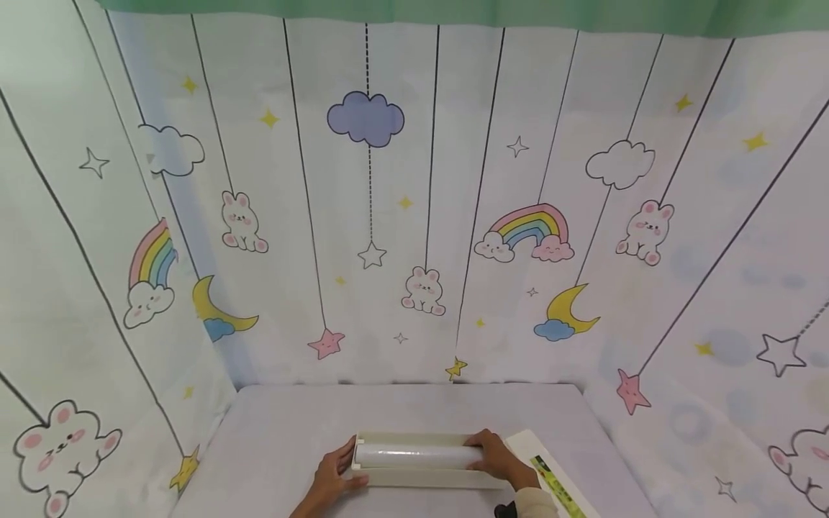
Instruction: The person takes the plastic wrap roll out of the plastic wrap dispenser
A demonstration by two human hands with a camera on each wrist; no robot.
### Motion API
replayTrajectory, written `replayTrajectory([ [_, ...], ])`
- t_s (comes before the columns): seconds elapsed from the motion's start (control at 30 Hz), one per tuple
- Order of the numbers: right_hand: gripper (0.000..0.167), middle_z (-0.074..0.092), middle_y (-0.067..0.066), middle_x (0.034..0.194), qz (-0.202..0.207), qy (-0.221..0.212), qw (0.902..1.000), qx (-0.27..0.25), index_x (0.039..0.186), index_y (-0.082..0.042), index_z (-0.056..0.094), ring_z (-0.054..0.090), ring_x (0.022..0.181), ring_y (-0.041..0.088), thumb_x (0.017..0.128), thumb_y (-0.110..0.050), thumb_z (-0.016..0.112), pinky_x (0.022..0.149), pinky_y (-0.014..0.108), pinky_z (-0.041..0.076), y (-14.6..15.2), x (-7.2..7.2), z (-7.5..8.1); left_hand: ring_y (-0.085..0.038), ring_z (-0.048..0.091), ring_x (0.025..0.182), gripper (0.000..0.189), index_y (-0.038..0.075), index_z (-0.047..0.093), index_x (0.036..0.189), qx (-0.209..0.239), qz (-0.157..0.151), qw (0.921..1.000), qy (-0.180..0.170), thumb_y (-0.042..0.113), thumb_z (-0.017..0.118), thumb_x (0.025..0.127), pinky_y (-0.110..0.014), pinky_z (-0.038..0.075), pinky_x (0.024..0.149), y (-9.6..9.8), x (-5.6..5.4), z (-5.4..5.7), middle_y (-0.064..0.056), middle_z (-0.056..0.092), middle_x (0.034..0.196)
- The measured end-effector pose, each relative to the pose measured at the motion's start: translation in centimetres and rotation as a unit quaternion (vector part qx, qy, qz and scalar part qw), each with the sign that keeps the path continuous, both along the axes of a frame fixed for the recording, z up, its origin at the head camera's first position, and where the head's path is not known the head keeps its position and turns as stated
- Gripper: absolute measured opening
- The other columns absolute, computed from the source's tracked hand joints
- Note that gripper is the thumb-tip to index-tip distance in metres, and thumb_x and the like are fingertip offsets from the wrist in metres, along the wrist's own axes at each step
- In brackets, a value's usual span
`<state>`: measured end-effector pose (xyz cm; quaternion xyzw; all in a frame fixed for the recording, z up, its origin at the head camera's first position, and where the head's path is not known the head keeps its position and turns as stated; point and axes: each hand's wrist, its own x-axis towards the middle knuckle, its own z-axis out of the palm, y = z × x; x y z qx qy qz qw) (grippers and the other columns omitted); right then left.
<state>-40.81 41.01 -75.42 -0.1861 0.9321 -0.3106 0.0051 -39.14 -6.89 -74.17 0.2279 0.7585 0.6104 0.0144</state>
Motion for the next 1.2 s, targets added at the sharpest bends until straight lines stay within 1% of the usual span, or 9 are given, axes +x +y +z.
replayTrajectory([
  [0.27, 0.036, 0.083, -0.009, 0.114, 0.004, -0.012, 0.9993, -0.036, 0.109, -0.024, 0.084, 0.073, 0.106, 0.002, 0.078, -0.033, 0.099, 0.090, 0.026, 0.061, -0.1, 0.2, 0.1, -0.040, 0.059, 0.145, 0.102, -0.014, 0.042, 0.159, -0.017, -0.008, 0.9998, -0.008, 0.029, 0.096, 0.085, -0.013, 0.048, 0.113, -0.1, 0.2, 0.3, -0.033, 0.048, 0.159],
  [0.47, 0.043, 0.083, -0.005, 0.115, -0.002, -0.027, 0.9980, -0.057, 0.112, -0.021, 0.084, 0.073, 0.104, 0.005, 0.075, -0.036, 0.100, 0.086, 0.026, 0.060, 0.6, 0.2, 0.4, -0.022, 0.062, 0.143, 0.100, -0.013, 0.042, 0.159, -0.018, -0.008, 0.9998, 0.002, 0.028, 0.095, 0.085, -0.012, 0.047, 0.111, 0.1, 0.6, 0.6, -0.031, 0.049, 0.158],
  [0.57, 0.047, 0.084, -0.003, 0.114, -0.003, -0.021, 0.9982, -0.057, 0.113, -0.019, 0.084, 0.072, 0.102, 0.004, 0.073, -0.038, 0.100, 0.085, 0.024, 0.057, 1.3, -0.2, 0.4, -0.030, 0.063, 0.143, 0.099, -0.014, 0.043, 0.159, -0.023, -0.011, 0.9996, 0.014, 0.027, 0.095, 0.086, -0.014, 0.049, 0.111, 0.1, 0.5, 0.7, -0.034, 0.050, 0.157],
  [0.8, 0.050, 0.083, -0.006, 0.116, 0.013, -0.019, 0.9971, -0.072, 0.117, -0.023, 0.083, 0.073, 0.103, 0.007, 0.073, -0.042, 0.099, 0.086, 0.024, 0.057, 3.2, -1.9, -0.5, -0.035, 0.062, 0.146, 0.104, -0.010, 0.040, 0.162, -0.033, -0.011, 0.9991, -0.025, 0.035, 0.095, 0.086, -0.017, 0.053, 0.112, 0.1, -0.1, 0.5, -0.030, 0.047, 0.163],
  [0.93, 0.048, 0.082, -0.012, 0.115, 0.028, -0.008, 0.9954, -0.092, 0.118, -0.030, 0.082, 0.073, 0.101, 0.002, 0.076, -0.046, 0.098, 0.084, 0.020, 0.056, 3.9, -2.7, -0.3, -0.043, 0.062, 0.143, 0.101, -0.013, 0.040, 0.160, -0.038, -0.012, 0.9991, -0.011, 0.033, 0.094, 0.088, -0.036, 0.059, 0.114, 0.1, -0.1, 0.5, -0.033, 0.047, 0.161],
  [0.97, 0.045, 0.083, -0.008, 0.115, 0.037, 0.006, 0.9958, -0.084, 0.119, -0.024, 0.083, 0.074, 0.101, 0.005, 0.079, -0.040, 0.097, 0.084, 0.023, 0.058, 3.1, -1.9, 1.4, -0.045, 0.061, 0.143, 0.102, -0.013, 0.039, 0.160, -0.037, -0.014, 0.9991, -0.015, 0.034, 0.094, 0.088, -0.041, 0.059, 0.114, 0.0, -0.1, 0.5, -0.033, 0.047, 0.162],
  [1.0, 0.045, 0.082, -0.011, 0.115, 0.038, 0.008, 0.9948, -0.094, 0.119, -0.028, 0.082, 0.073, 0.100, 0.003, 0.079, -0.041, 0.097, 0.084, 0.019, 0.056, 3.4, -2.2, 1.3, -0.047, 0.060, 0.143, 0.102, -0.014, 0.039, 0.160, -0.035, -0.018, 0.9991, -0.017, 0.034, 0.093, 0.088, -0.046, 0.058, 0.114, 0.0, -0.1, 0.5, -0.033, 0.047, 0.162],
  [1.17, 0.038, 0.082, 0.017, 0.116, 0.023, 0.009, 0.9969, -0.075, 0.119, 0.002, 0.080, 0.076, 0.099, 0.020, 0.084, -0.007, 0.093, 0.083, 0.027, 0.060, -2.9, 3.9, 13.4, -0.049, 0.056, 0.146, 0.106, -0.012, 0.038, 0.162, -0.044, -0.019, 0.9977, -0.047, 0.038, 0.094, 0.087, -0.042, 0.057, 0.116, -0.2, -0.1, 0.6, -0.031, 0.045, 0.163],
  [1.2, 0.038, 0.082, 0.017, 0.116, 0.014, -0.004, 0.9965, -0.082, 0.119, 0.001, 0.080, 0.076, 0.099, 0.019, 0.084, -0.008, 0.093, 0.082, 0.025, 0.059, -3.4, 4.2, 14.2, -0.049, 0.057, 0.146, 0.107, -0.012, 0.038, 0.162, -0.046, -0.019, 0.9976, -0.047, 0.039, 0.094, 0.087, -0.039, 0.058, 0.115, -0.2, -0.1, 0.5, -0.031, 0.046, 0.163],
])
